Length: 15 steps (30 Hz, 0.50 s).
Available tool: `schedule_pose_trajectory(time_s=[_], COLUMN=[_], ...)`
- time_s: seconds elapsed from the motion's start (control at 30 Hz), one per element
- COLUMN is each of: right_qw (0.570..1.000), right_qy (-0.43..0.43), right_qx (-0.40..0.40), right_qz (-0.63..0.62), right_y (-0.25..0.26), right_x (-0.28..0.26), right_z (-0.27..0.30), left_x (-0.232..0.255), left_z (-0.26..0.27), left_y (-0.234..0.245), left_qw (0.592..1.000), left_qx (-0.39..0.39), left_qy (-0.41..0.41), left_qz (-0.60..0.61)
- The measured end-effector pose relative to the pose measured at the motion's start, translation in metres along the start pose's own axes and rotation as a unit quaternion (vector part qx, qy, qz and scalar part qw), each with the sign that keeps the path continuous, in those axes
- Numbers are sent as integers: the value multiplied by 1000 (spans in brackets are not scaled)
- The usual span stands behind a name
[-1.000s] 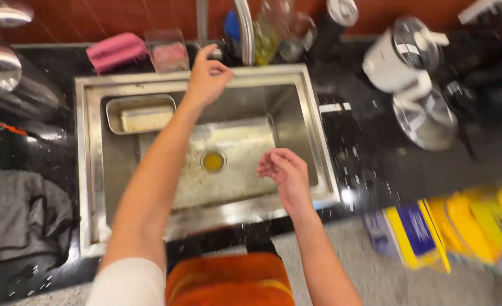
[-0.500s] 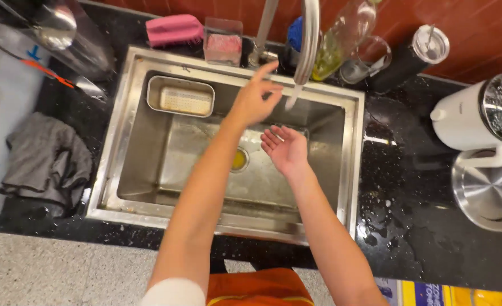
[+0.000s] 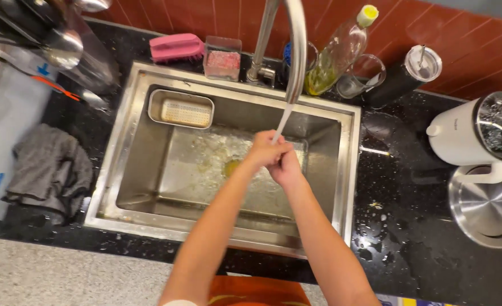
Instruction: Washing juicer parts in a sink and then drying and reassembling the machine.
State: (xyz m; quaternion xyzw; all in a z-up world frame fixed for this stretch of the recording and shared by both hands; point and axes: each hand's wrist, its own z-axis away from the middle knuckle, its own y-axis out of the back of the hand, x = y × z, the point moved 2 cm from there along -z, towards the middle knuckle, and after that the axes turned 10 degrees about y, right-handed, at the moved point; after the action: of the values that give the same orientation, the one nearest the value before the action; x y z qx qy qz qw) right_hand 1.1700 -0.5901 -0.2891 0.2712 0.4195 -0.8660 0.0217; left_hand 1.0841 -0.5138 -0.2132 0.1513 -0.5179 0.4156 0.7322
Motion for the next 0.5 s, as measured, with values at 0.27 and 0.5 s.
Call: schedule_pose_trajectory(time_s=[0.27, 0.5], right_qw=[998, 998], right_qy=[-45, -63], right_qx=[-18, -6], right_qz=[29, 21], right_y=[-18, -1], right_x=[-6, -10], right_z=[46, 64], left_x=[79, 105], left_z=[-30, -94], left_y=[43, 34], left_qw=[996, 940], left_qx=[-25, -93], left_qy=[2, 82], left_qz=[89, 317])
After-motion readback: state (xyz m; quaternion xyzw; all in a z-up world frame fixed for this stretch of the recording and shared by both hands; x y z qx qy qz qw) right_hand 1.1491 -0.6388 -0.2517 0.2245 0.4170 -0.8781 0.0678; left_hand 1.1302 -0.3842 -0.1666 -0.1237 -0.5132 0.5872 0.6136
